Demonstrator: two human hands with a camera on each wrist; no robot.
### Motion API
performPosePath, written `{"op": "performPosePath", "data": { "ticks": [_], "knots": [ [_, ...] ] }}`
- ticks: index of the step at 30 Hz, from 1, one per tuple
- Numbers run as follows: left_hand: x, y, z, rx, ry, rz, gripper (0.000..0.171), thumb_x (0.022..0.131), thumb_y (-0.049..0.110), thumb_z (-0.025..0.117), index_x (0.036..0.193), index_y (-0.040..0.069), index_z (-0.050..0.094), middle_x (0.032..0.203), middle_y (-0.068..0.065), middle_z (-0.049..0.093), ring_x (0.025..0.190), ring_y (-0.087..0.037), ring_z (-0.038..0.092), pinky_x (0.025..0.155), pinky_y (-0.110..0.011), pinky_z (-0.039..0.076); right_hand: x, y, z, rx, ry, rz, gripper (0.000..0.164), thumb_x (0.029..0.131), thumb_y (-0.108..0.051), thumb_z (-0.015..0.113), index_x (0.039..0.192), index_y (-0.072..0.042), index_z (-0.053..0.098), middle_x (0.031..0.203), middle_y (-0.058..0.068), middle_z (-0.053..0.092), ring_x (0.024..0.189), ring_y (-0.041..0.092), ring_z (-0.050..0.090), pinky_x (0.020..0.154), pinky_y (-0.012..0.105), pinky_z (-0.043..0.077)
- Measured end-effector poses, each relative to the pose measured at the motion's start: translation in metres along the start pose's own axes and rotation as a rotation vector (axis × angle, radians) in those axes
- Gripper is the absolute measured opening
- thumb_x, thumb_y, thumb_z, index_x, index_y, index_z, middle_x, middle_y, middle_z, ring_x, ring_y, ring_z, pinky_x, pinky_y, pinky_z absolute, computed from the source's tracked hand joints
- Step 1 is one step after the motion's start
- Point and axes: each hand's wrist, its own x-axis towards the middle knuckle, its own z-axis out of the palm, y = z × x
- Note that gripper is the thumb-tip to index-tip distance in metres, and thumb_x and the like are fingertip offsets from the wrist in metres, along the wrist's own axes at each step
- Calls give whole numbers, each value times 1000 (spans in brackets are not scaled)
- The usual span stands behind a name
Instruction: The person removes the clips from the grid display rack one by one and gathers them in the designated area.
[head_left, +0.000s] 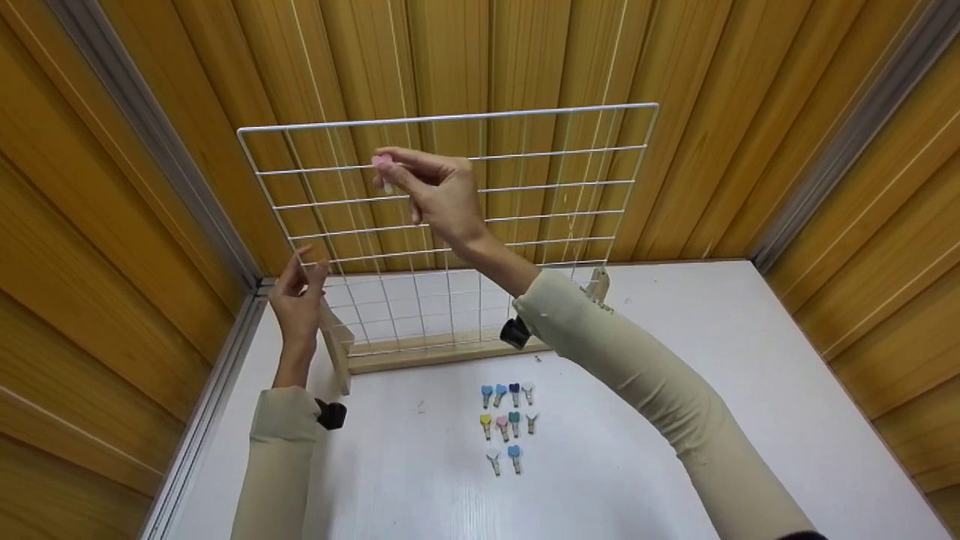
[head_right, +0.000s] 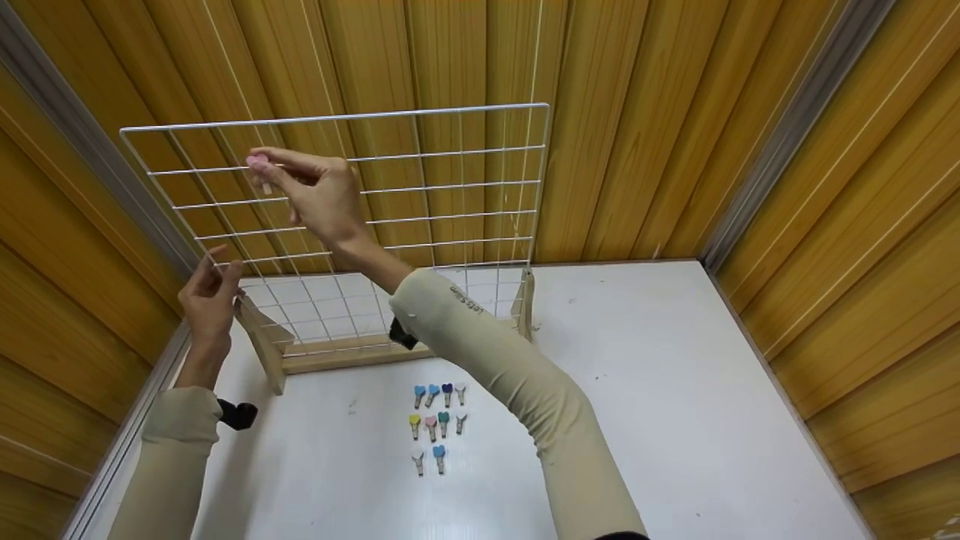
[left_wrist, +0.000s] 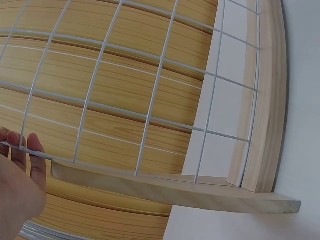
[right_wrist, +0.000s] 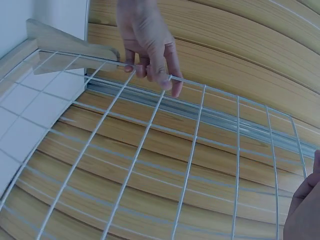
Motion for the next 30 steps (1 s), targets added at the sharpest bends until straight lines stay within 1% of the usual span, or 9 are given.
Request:
{"op": "performPosePath", "data": {
  "ticks": [4,7,8,11,15,18,22,26,30],
  "knots": [
    [0,0,0,-31,4,17,30,99,5,65,129,5,68,87,9,68,82,-3,65,69,-18,48,-16,1,-15,-13,-5,-15,21,96,5,65,114,13,70,85,8,79,44,8,45,40,19,37],
    [-1,1,0,-37,19,22,30,98,4,66,128,5,69,86,9,67,80,-3,64,68,-18,47,-32,4,-26,-17,-23,10,21,96,4,65,115,14,70,84,3,79,43,6,44,39,19,35],
    [-1,1,0,-36,23,24,29,98,4,66,128,4,69,85,9,66,79,-2,63,67,-17,46,-37,5,-29,-19,-28,21,22,96,4,65,115,14,69,85,1,79,45,6,47,39,19,35],
    [-1,2,1,-34,27,28,29,98,4,66,127,5,69,84,9,64,78,-2,60,68,-17,46,-51,9,-40,-30,-35,45,22,97,4,64,115,15,69,86,0,79,43,5,44,40,18,34],
    [-1,3,2,-24,27,23,28,99,6,66,126,9,71,83,10,64,77,-4,58,68,-18,46,-67,16,-53,-40,-28,61,23,96,5,64,116,18,67,87,4,79,43,4,41,41,17,34],
    [-2,3,2,-20,32,13,28,99,6,66,126,10,71,82,10,63,76,-5,56,68,-18,45,-81,23,-63,-54,-10,99,23,96,5,64,116,17,68,90,1,80,44,4,41,41,17,35],
    [-5,4,3,-11,40,3,28,99,7,66,126,8,70,81,9,60,76,-6,54,68,-18,45,-103,34,-77,-83,17,189,23,98,0,64,118,11,71,87,-7,79,46,3,41,42,16,35],
    [-5,5,3,-7,33,2,28,99,7,66,127,9,70,80,8,58,76,-7,54,68,-19,45,-121,44,-89,-90,47,261,25,99,-4,65,119,10,70,83,-6,78,46,3,40,43,16,33],
    [-2,5,2,-19,19,15,28,99,7,66,126,10,71,80,7,58,77,-4,57,69,-20,46,-137,51,-96,-86,57,297,25,99,-4,65,119,11,70,84,-6,78,48,3,42,43,16,33]
  ]
}}
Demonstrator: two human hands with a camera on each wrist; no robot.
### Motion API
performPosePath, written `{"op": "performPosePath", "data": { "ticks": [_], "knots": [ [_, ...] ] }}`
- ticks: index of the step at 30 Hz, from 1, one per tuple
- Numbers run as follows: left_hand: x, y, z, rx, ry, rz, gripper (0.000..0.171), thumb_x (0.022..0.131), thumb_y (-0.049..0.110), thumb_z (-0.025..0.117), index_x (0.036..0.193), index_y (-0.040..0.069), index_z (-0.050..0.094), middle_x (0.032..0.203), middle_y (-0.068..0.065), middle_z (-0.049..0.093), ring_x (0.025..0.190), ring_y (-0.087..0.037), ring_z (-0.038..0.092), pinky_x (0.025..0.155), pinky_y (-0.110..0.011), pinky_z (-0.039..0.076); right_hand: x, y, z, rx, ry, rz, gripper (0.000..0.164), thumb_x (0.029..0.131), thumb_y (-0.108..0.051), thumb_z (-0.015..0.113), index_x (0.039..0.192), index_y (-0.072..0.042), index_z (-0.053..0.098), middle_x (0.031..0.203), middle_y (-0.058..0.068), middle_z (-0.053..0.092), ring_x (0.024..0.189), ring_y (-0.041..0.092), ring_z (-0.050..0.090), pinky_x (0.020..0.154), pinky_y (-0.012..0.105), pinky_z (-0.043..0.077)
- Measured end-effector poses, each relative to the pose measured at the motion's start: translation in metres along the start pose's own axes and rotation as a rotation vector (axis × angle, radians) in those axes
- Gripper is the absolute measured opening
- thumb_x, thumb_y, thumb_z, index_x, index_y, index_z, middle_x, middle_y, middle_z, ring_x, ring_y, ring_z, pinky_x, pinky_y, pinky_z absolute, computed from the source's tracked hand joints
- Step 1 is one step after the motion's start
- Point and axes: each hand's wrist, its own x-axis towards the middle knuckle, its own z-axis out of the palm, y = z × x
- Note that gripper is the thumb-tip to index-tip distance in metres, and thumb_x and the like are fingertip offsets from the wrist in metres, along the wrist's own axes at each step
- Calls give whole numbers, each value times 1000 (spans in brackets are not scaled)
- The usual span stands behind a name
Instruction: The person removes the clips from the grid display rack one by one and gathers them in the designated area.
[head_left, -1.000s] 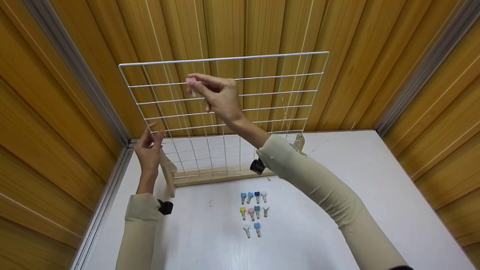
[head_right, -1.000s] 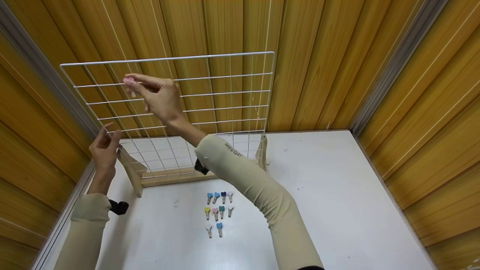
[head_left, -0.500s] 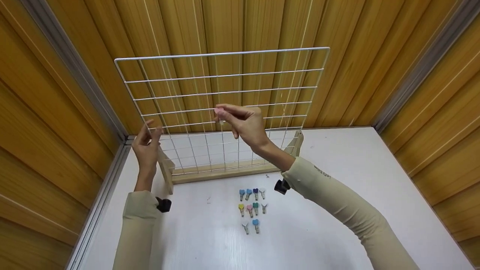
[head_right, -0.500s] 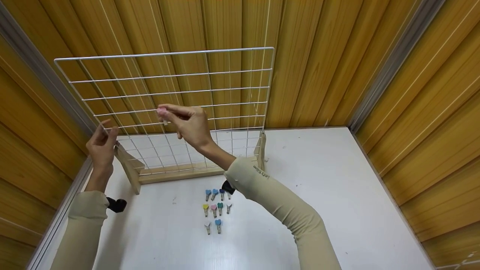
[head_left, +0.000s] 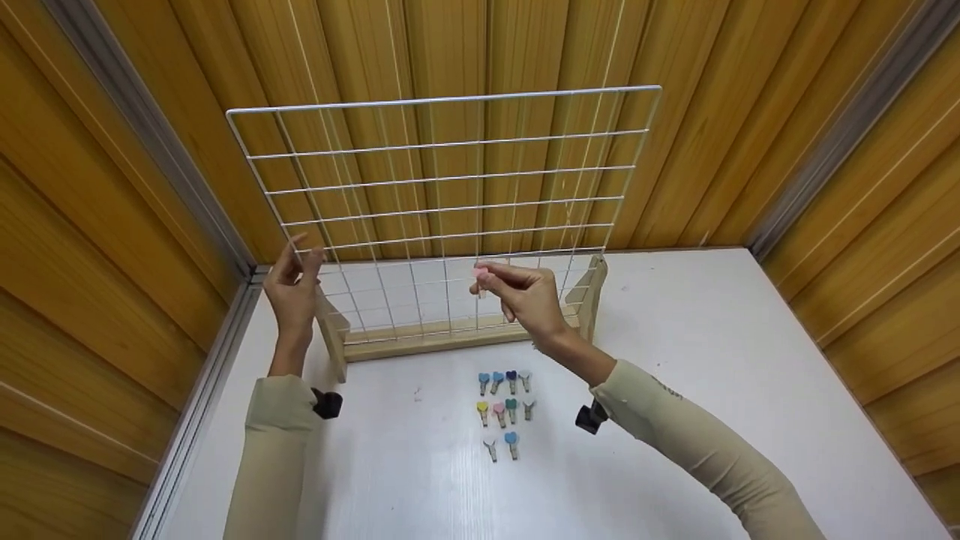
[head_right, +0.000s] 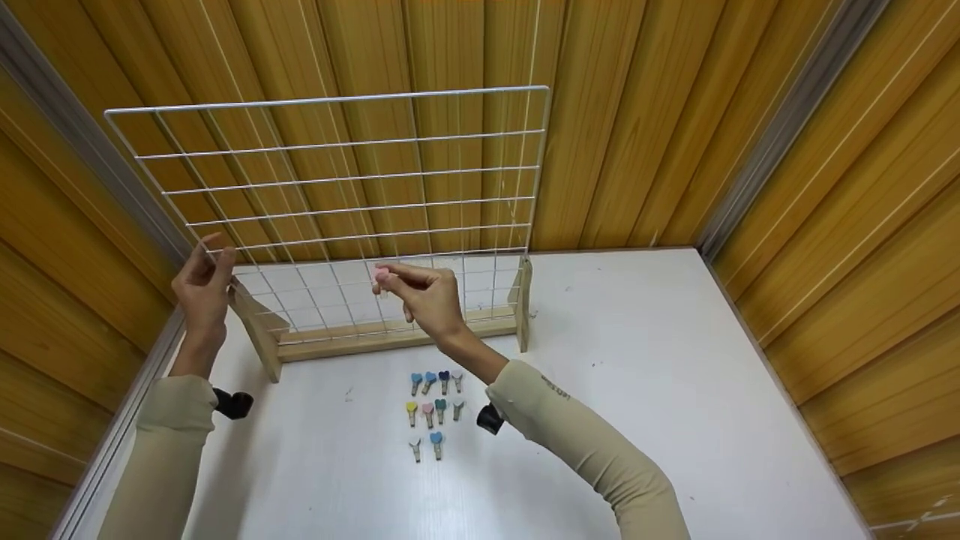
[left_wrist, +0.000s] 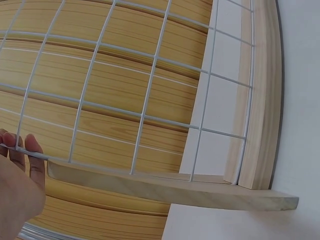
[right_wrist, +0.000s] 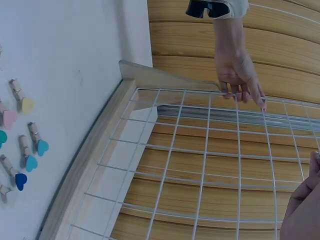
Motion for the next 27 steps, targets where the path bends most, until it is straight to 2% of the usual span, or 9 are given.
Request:
{"op": "performPosePath", "data": {
  "ticks": [7,11,15,19,23,27],
  "knots": [
    [-1,0,-6,-18,19,-22,26,99,7,66,122,15,73,83,5,65,77,-3,59,66,-20,48,-19,24,-10,-21,8,45,24,98,-6,67,117,8,72,88,1,80,48,4,44,44,16,35],
    [0,0,-6,-16,13,-21,25,99,7,66,123,13,72,85,8,67,78,-3,59,67,-20,49,-29,36,-17,-41,6,86,24,97,-7,69,115,9,73,88,5,80,45,4,44,44,16,37],
    [1,0,-3,-23,-10,-29,26,99,8,66,124,9,71,86,8,68,78,-4,60,68,-20,51,-40,43,-26,-57,12,128,25,96,-4,69,115,12,71,87,3,80,43,4,44,44,15,39],
    [3,0,-1,-24,-17,-29,24,99,8,66,123,10,71,84,7,68,76,-4,58,67,-19,50,-51,49,-34,-100,8,177,26,95,-7,71,115,10,72,86,-1,79,43,3,44,45,16,38],
    [3,0,0,-17,-18,-21,23,99,8,66,120,14,72,83,9,68,74,-3,56,66,-18,50,-62,55,-42,-118,-43,235,26,97,-12,71,116,6,74,91,6,80,43,4,49,44,16,39],
    [1,0,-1,-19,-8,-18,23,98,7,67,119,15,73,81,10,67,72,-3,56,63,-15,48,-70,61,-51,-140,-121,281,26,98,-13,69,116,6,73,102,15,79,46,5,56,47,17,44]
  ]
}}
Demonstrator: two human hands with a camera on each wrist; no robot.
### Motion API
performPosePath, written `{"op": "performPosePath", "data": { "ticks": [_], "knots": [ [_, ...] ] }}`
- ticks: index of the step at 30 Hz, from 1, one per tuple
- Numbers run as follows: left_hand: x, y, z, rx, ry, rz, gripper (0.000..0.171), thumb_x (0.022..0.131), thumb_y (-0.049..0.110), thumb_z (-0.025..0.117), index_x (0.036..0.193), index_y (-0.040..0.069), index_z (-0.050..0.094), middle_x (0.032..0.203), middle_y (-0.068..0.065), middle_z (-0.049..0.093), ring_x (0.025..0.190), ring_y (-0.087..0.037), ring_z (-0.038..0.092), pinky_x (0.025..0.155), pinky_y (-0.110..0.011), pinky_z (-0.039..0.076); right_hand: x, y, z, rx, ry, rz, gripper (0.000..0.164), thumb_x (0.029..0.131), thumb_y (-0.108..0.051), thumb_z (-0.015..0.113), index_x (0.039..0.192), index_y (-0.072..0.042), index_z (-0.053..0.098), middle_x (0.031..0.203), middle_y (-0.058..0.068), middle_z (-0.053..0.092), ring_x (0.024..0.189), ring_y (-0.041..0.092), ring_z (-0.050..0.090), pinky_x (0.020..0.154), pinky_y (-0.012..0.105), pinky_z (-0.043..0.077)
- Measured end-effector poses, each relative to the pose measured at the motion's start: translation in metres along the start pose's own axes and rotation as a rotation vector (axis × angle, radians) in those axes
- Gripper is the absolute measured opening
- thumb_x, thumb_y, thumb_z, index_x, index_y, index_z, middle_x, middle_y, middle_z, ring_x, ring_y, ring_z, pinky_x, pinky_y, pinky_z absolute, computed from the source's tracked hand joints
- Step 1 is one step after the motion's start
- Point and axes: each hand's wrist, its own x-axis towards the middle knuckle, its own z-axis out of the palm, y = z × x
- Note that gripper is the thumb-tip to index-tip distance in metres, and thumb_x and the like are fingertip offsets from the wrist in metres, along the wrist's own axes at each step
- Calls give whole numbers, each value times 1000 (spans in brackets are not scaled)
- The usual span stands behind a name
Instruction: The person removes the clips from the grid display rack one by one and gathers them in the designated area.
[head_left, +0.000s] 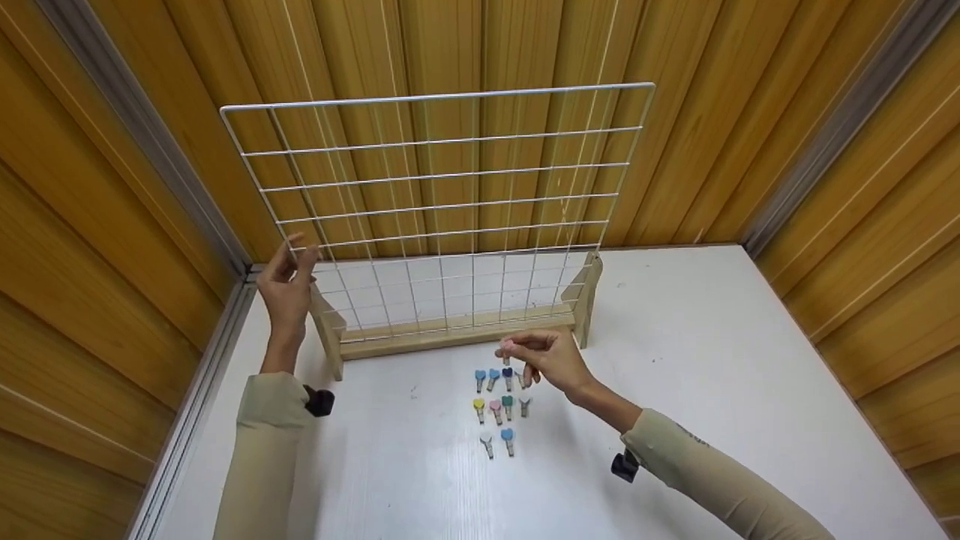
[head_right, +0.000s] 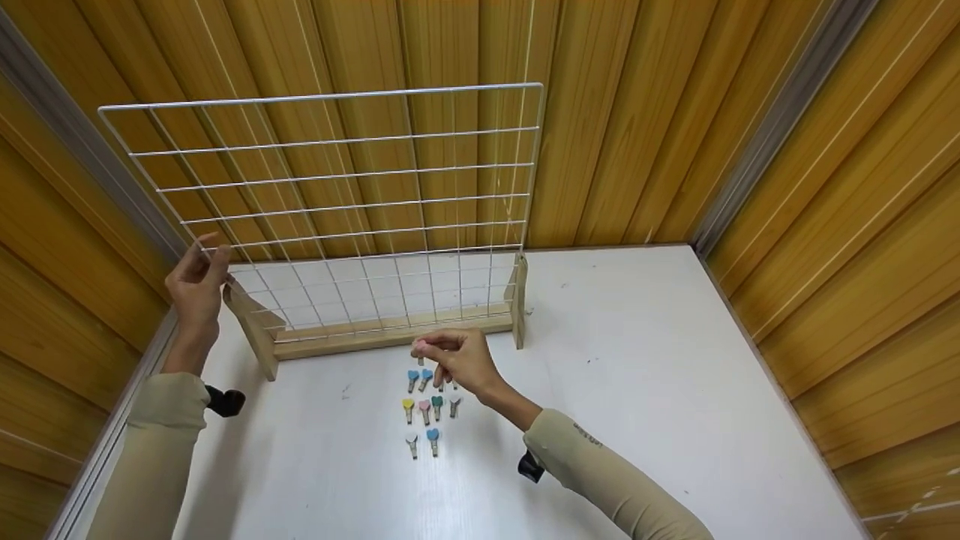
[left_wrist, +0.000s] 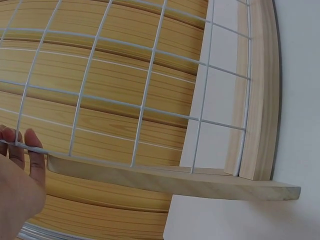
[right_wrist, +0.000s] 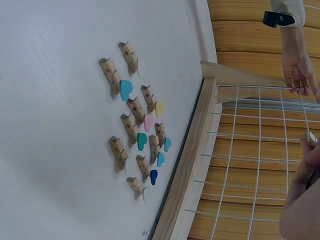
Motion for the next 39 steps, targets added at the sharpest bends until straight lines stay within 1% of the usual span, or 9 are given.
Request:
{"op": "performPosePath", "data": {
  "ticks": [5,7,13,17,21,25,29,33,39],
  "knots": [
    [0,-1,-1,-5,0,-7,23,99,8,66,120,16,73,85,13,71,76,-3,60,65,-17,49,-3,11,-2,-31,-59,7,29,101,-11,64,118,13,64,109,26,75,49,4,62,50,16,48],
    [1,-3,-2,-1,0,-12,24,99,9,66,121,16,73,87,13,72,79,-3,61,67,-19,50,-5,15,-2,-48,-85,6,29,102,-12,62,118,12,60,108,29,74,49,5,63,51,16,48],
    [6,-23,-6,18,-2,-34,25,99,10,67,123,17,72,86,10,68,78,-3,60,68,-20,51,-11,28,0,-137,-143,-20,24,103,-14,61,118,5,59,102,27,76,47,6,61,49,18,45],
    [9,-31,-9,-2,1,-41,24,98,11,68,120,20,73,84,8,68,75,-5,57,65,-20,49,-12,37,1,-178,-179,-27,27,102,-13,62,120,7,62,101,26,76,48,6,62,48,16,42],
    [12,-32,-9,-3,-11,-23,23,98,15,70,120,18,73,85,6,68,72,-8,55,64,-21,49,-12,46,0,-202,-191,5,24,100,-11,65,112,9,66,98,29,75,49,5,64,47,15,42],
    [15,-33,-8,1,-5,-11,22,98,16,70,120,17,73,85,4,67,73,-8,54,66,-22,49,-11,50,-1,-245,-204,30,17,98,-10,68,108,4,69,94,29,75,48,4,61,47,15,39],
    [14,-35,-8,-19,3,6,22,98,13,69,120,14,74,86,1,69,72,-10,53,65,-22,48,-12,52,-2,-267,-215,44,15,97,-10,68,107,1,70,93,29,75,45,3,57,47,14,37],
    [14,-36,-7,-45,4,1,22,98,7,68,116,17,75,86,4,70,70,-12,52,63,-22,46,-14,59,-3,-278,-227,43,17,97,-11,70,106,3,72,92,30,75,45,2,55,47,14,40],
    [16,-36,-6,-61,14,-14,22,98,4,66,117,13,74,84,7,68,70,-14,51,62,-22,45,-14,67,-5,-273,-173,63,18,93,-12,74,103,4,76,86,25,76,42,3,56,44,14,36]
  ]
}}
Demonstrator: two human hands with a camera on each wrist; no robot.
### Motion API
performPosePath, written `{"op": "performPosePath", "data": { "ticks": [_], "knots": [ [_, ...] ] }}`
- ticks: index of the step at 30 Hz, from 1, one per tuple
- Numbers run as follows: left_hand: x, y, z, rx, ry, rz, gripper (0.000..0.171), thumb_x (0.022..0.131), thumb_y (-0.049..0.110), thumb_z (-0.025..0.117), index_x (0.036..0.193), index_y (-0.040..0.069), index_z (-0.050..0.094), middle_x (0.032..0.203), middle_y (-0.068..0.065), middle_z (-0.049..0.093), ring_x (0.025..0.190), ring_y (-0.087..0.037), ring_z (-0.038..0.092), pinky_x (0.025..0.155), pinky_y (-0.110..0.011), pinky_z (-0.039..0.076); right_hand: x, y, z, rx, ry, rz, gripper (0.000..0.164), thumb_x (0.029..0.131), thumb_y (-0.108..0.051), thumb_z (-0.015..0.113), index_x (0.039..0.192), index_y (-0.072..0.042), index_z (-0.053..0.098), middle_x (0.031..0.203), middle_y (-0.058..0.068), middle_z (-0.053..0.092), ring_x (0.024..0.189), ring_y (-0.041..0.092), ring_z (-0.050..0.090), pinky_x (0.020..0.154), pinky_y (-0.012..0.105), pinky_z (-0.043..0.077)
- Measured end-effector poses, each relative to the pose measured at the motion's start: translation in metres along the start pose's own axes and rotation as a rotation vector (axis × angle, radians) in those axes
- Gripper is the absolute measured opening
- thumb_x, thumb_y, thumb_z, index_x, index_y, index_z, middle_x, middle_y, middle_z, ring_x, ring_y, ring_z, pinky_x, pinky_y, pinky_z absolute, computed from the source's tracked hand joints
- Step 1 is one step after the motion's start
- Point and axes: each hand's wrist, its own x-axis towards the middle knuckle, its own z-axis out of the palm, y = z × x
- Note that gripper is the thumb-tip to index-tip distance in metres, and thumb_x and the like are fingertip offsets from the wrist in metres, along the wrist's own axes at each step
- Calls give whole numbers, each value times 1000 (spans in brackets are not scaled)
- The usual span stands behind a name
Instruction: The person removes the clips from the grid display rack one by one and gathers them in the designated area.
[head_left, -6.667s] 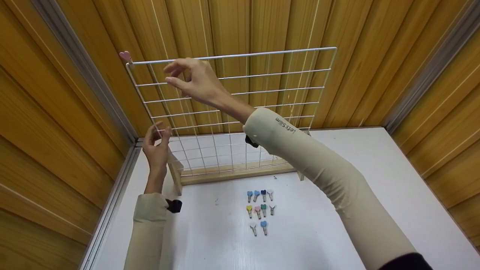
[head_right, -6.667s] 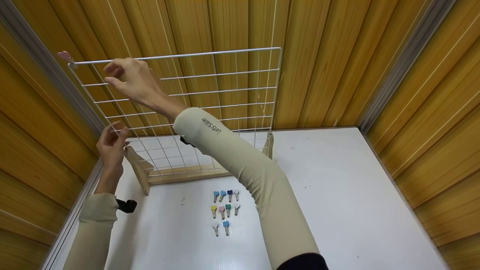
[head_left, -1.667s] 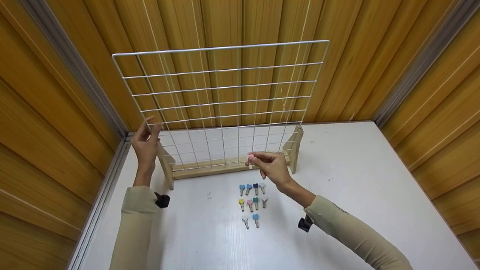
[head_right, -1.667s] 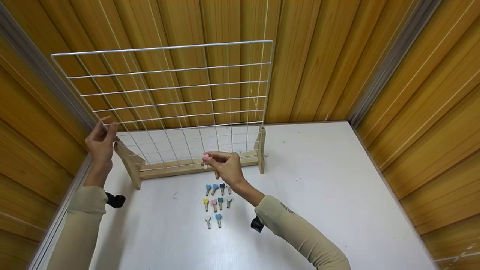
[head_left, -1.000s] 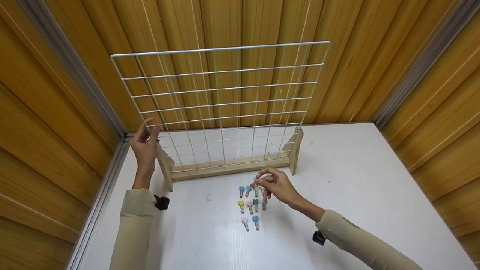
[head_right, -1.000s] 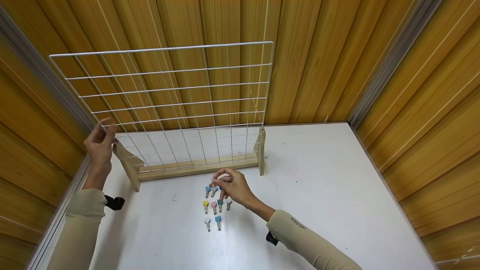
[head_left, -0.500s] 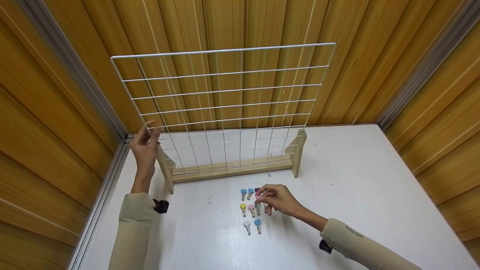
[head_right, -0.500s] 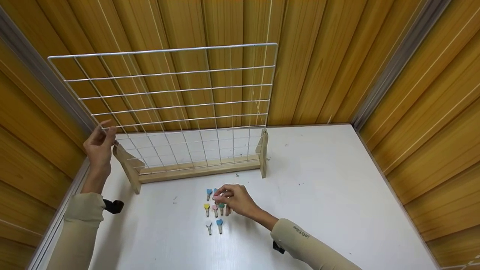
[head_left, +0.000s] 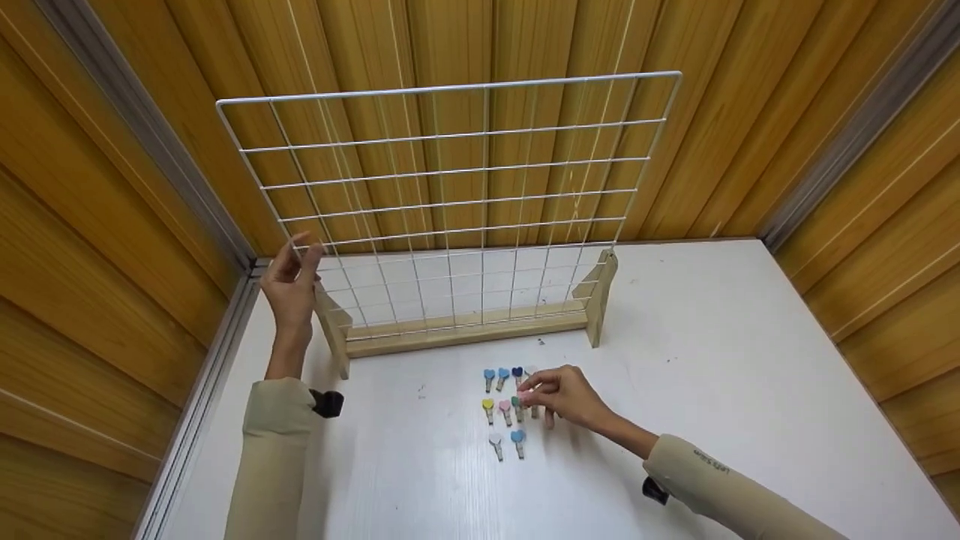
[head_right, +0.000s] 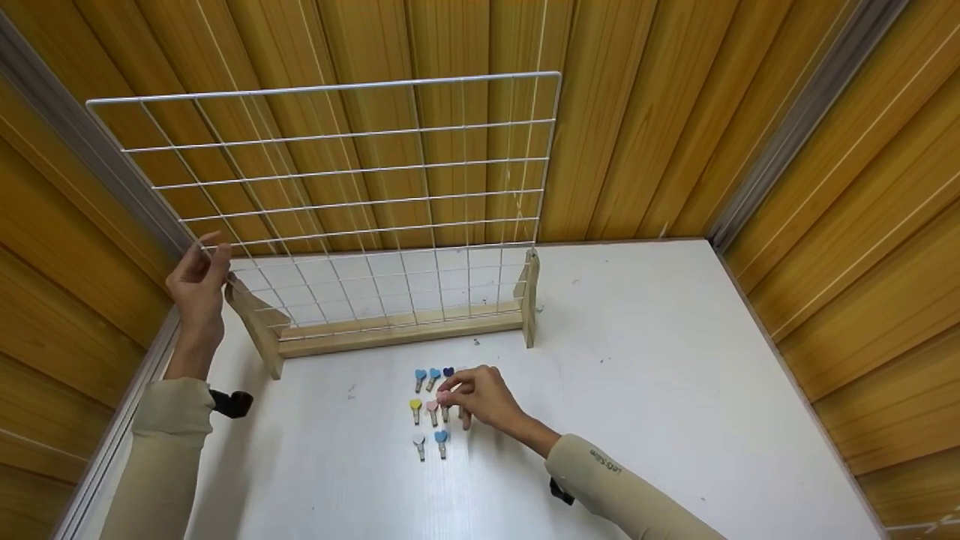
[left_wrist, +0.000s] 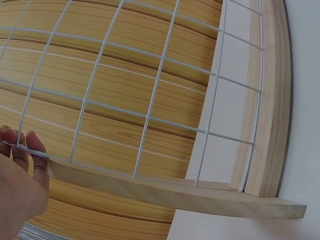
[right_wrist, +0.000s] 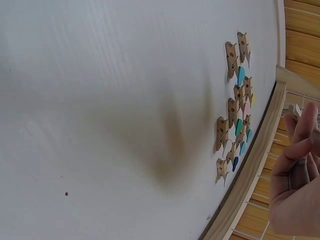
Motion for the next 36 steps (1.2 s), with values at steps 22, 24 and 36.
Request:
{"op": "performPosePath", "data": {
  "ticks": [22,24,36],
  "knots": [
    [3,7,-2,-62,-16,-19,17,97,10,70,113,13,75,88,2,72,68,-14,51,59,-21,44,-19,27,4,-214,-16,-19,9,90,-14,78,93,-5,79,85,10,78,65,2,60,60,16,47],
    [3,6,-2,-55,-9,-22,16,97,11,70,113,14,75,87,3,72,66,-13,50,56,-20,42,-21,29,5,-229,-15,-20,10,90,-15,79,92,-5,79,85,9,78,62,-2,56,58,16,46],
    [1,-1,0,-59,-9,-44,17,97,12,70,114,8,74,88,5,73,64,-14,49,53,-21,38,-30,36,16,-225,-2,35,14,92,-13,76,97,0,77,75,9,74,50,2,52,48,16,41]
  ]
}}
